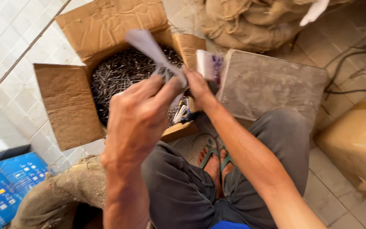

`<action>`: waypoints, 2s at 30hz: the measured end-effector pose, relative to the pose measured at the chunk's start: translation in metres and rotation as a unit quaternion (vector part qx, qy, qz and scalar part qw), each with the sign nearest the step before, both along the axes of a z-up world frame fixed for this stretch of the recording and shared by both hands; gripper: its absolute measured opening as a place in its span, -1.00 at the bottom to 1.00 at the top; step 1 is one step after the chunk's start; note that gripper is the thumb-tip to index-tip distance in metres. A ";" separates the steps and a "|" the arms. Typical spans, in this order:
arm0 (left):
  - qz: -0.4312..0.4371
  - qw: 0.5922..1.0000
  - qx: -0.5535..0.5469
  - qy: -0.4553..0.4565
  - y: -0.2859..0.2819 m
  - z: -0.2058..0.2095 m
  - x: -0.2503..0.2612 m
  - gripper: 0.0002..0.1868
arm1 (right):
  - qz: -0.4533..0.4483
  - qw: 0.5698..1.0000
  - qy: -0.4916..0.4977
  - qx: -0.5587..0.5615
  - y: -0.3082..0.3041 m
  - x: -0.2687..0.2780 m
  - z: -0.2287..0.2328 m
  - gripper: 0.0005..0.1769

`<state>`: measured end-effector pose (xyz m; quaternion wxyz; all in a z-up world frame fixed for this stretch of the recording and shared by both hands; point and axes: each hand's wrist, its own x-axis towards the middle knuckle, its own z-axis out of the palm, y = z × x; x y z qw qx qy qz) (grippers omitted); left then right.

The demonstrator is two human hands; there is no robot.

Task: The person packs nails from a cardboard box into plastic bags by hand and weighs them on a scale.

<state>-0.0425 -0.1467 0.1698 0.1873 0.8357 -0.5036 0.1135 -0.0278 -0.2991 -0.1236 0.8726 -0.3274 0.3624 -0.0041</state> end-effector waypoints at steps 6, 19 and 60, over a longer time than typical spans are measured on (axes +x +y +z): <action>0.065 0.989 0.134 0.002 0.090 -0.045 0.020 -0.89 | 0.448 0.673 -0.021 -0.588 0.044 0.028 -0.053 -0.57; 0.169 0.974 0.070 0.132 0.134 -0.141 0.003 -0.75 | 0.676 0.119 -0.025 -0.727 0.030 0.042 -0.168 -0.40; 0.347 0.888 -0.214 0.213 0.126 -0.192 -0.006 -0.46 | 0.420 0.744 -0.210 -0.476 0.013 0.074 0.049 -0.73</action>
